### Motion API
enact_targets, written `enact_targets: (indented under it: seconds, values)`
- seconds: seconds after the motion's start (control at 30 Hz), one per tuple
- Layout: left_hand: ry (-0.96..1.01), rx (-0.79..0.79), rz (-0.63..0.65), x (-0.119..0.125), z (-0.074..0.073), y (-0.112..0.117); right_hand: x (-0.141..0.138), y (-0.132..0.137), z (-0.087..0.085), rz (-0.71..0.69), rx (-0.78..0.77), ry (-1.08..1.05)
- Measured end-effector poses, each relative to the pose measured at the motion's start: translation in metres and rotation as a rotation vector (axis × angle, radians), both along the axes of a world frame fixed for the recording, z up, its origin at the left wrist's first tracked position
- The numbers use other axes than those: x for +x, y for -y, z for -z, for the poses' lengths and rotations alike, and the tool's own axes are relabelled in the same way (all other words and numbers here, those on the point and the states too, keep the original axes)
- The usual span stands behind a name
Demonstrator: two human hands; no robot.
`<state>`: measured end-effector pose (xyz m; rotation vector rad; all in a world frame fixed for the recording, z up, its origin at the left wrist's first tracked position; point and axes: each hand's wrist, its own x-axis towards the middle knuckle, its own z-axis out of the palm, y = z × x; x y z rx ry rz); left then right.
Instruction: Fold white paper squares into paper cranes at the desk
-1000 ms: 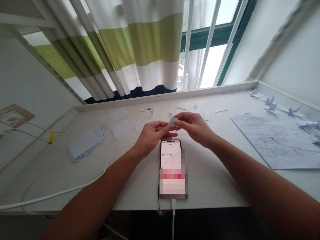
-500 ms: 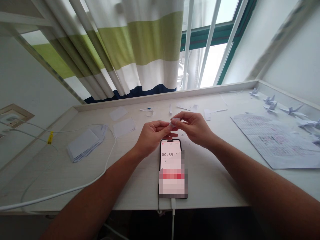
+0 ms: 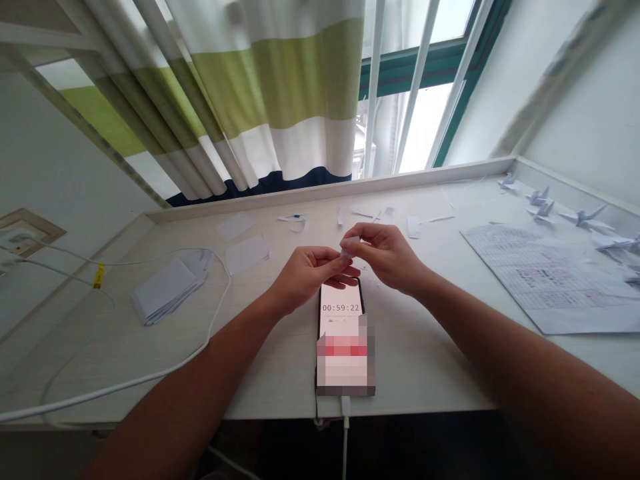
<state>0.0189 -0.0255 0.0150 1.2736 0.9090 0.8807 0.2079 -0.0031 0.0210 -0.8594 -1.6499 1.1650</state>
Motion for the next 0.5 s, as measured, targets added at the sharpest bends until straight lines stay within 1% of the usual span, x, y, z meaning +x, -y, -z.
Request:
enact_targets:
  seconds: [0.07, 0.23, 0.3, 0.37, 0.5]
  values:
    - [0.015, 0.011, -0.012, -0.0008, -0.0003, -0.0004, -0.0007, -0.0008, 0.0018, -0.007, -0.004, -0.028]
    - [0.089, 0.071, -0.111, -0.0003, -0.0011, 0.0000, -0.0023, -0.0009, 0.0023, -0.061, -0.038, -0.145]
    - [0.095, 0.083, -0.137, 0.0009, -0.0015, 0.0009, -0.0026, 0.0004, 0.0012, -0.060, -0.021, -0.133]
    - [0.083, 0.086, -0.151, 0.0021, -0.0012, 0.0018, -0.0028, 0.0013, 0.0008, -0.030, 0.012, -0.096]
    - [-0.012, 0.098, -0.141, 0.0025, 0.0001, 0.0015, -0.0023, 0.0008, 0.0027, 0.006, 0.037, -0.037]
